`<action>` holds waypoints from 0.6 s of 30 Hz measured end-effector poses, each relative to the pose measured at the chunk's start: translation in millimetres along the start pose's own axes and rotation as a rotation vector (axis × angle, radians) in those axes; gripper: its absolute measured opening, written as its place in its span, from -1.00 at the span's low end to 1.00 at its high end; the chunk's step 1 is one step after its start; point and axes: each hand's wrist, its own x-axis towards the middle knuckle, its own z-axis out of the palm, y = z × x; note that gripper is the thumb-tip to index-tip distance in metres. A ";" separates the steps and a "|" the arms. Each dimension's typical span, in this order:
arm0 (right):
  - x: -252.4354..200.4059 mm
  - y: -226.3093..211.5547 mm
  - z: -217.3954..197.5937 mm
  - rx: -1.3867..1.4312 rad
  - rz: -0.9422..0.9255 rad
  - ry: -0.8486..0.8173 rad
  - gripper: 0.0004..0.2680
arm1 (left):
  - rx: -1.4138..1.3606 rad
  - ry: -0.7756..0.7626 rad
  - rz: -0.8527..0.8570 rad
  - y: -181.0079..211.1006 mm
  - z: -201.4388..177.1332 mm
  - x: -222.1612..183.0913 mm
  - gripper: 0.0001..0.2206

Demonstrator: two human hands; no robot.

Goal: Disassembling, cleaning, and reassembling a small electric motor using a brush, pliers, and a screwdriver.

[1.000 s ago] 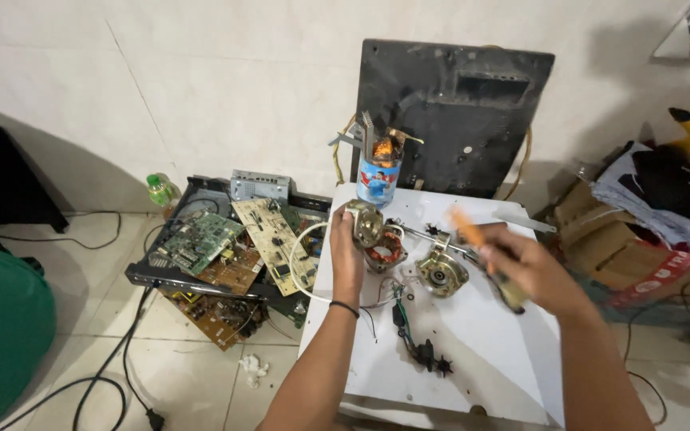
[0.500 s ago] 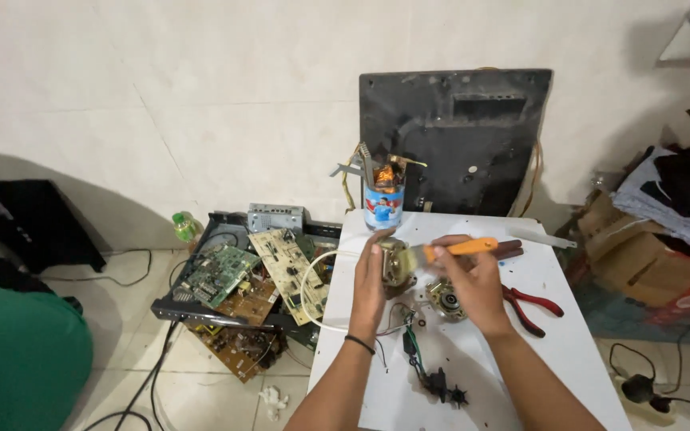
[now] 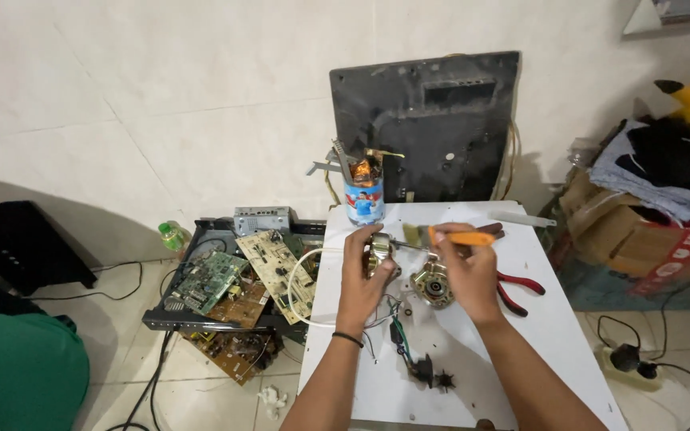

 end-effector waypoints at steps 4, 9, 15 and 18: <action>3.2 -23.0 -1.0 0.489 0.171 0.003 -0.78 | 0.024 -0.020 -0.028 0.0 -1.4 -0.3 -0.36; 10.4 -10.4 -7.2 0.387 0.143 0.054 -0.81 | -0.075 -0.041 -0.128 2.1 -3.0 -2.3 -0.24; 14.6 12.3 -19.1 0.117 0.092 -0.086 -0.80 | -0.059 -0.053 -0.077 2.7 -4.2 -2.8 -0.26; 19.2 16.0 -22.8 0.602 0.255 -0.095 -0.75 | -0.090 -0.057 -0.090 1.1 -3.6 -2.3 -0.23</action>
